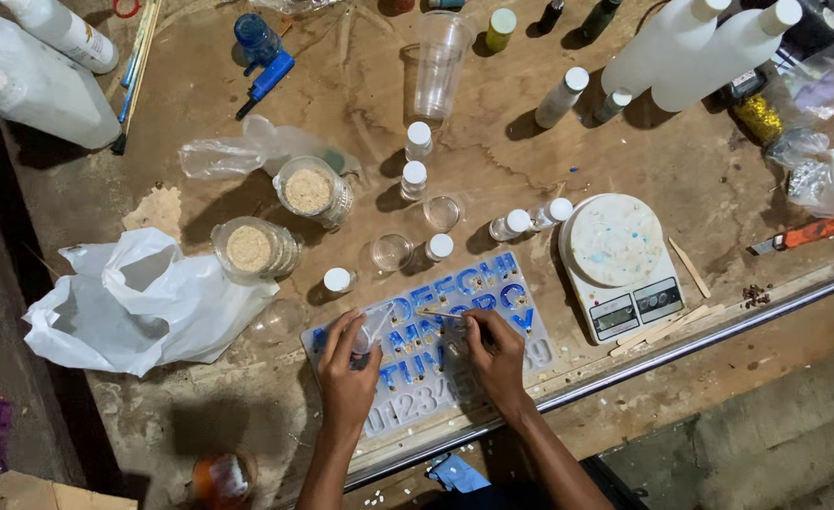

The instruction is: The person pours a clear liquid from a small plastic cup into the cavities of a silicone mold containing letters and numbers. They use a wooden stick to guide the liquid and spread it evenly within the mold sections.

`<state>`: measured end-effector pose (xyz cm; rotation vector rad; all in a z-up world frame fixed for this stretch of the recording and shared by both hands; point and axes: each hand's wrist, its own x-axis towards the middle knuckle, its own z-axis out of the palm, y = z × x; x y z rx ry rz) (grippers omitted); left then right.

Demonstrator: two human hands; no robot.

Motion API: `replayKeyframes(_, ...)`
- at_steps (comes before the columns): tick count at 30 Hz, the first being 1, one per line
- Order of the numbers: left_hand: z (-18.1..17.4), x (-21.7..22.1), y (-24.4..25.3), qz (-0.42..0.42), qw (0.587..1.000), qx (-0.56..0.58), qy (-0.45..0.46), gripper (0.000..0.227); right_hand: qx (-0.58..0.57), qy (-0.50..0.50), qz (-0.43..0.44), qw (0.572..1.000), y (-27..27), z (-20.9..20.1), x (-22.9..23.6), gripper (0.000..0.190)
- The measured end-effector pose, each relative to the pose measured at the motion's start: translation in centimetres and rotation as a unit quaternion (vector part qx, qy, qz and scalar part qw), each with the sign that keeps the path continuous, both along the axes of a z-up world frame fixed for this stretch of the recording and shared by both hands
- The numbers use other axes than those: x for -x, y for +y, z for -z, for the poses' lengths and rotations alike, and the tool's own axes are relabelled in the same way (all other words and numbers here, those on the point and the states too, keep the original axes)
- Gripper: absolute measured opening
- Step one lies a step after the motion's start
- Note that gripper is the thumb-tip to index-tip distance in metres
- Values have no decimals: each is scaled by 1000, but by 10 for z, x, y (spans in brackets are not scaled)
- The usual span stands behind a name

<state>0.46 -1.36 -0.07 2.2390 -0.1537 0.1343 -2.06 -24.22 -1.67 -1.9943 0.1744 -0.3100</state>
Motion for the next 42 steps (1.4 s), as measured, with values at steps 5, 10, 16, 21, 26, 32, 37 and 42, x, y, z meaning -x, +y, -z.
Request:
replayKeyframes(5,-7,1,1,-7,1000,20,0,44,-12,12,-6,1000,2,-1,-1,13)
replayKeyframes(10,-2,6,5,-14,1000,14,-21,46,5,0,-8,1000,4,1,0,13)
replayKeyframes(16,0,9,7,-13,1000,18,-21,43,2,-11,-18,1000,11,2,-5,16)
replayKeyframes(21,-3,14,9,-10,1000,13,-6,43,-18,-22,-27,999,23,3,-12,15)
replayKeyframes(26,-5,19,9,4,1000,27,-4,42,-25,-7,-36,999,26,-2,-18,14)
replayKeyframes(32,-14,25,10,17,1000,23,-1,41,-36,-7,-104,994,26,-13,-29,14)
replayKeyframes(37,-12,22,12,16,999,36,2,39,-22,-4,-183,983,14,-6,-38,15)
replayKeyframes(42,-12,21,14,13,999,29,11,45,-49,38,-158,986,6,-8,-45,18)
